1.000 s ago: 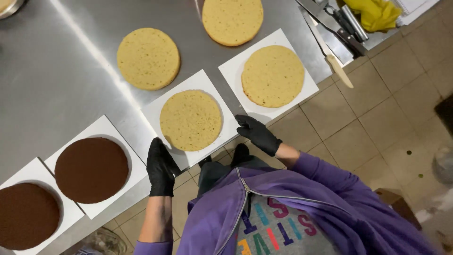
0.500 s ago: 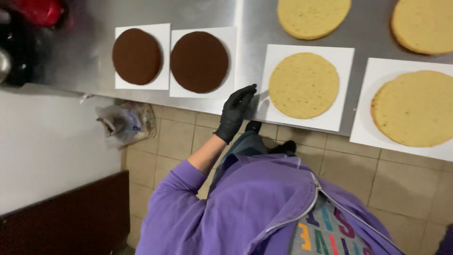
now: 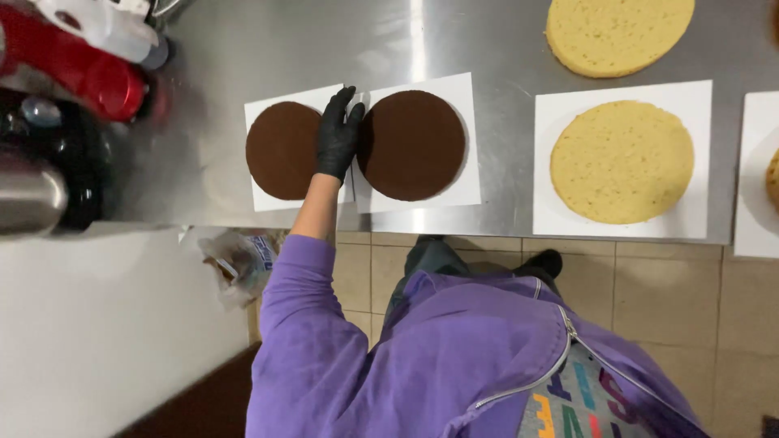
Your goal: Slicing round sponge cake layers horizontally using a serrated knife to create thinner layers for assembly.
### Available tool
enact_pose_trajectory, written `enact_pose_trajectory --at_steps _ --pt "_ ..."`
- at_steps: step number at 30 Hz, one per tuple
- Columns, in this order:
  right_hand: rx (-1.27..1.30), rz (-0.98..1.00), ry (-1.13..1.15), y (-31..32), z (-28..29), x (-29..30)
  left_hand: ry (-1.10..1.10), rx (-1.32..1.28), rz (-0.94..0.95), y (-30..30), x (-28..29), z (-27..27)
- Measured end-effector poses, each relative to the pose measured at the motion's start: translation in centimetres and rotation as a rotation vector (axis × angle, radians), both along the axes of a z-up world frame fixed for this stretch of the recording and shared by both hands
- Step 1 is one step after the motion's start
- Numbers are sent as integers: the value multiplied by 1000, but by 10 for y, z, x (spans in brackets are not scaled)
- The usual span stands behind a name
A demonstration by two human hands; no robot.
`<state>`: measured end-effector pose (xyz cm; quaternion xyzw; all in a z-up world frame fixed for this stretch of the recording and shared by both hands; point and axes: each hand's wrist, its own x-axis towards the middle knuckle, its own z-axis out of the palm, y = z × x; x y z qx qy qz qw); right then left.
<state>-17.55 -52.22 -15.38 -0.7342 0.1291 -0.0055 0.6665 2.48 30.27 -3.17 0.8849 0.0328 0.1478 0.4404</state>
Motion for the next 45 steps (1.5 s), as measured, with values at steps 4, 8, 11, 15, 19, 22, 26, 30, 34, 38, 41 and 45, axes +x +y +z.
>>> enact_pose_trajectory --at_steps 4,8,11,15,19,22,26,30,34,38,41,45 --pt "110 -122 65 174 35 -35 162 35 -51 34 54 -10" --pt "191 -139 172 359 110 -31 263 295 -176 41 71 -23" --pt "257 -132 268 435 118 -33 278 305 -202 35 75 -11" --pt "295 -97 248 466 119 -43 308 265 -221 25 73 -13" --pt "352 -153 208 466 96 -58 282 185 -267 1 80 -21" --pt "287 -128 238 465 104 -63 314 289 -275 -15 76 -15" --pt "192 -162 371 459 106 -70 257 289 -362 -23 77 -25" --pt "245 -144 419 457 124 -70 325 322 -350 -29 84 -29" --pt "292 -76 369 458 122 -72 534 303 -355 -50 71 11" --pt "343 -44 213 465 93 -74 223 606 -545 -92 39 46" --pt "419 -48 200 473 91 -65 94 874 -751 -117 19 62" --pt "572 -40 63 494 69 -65 6 1122 -1081 -133 17 74"
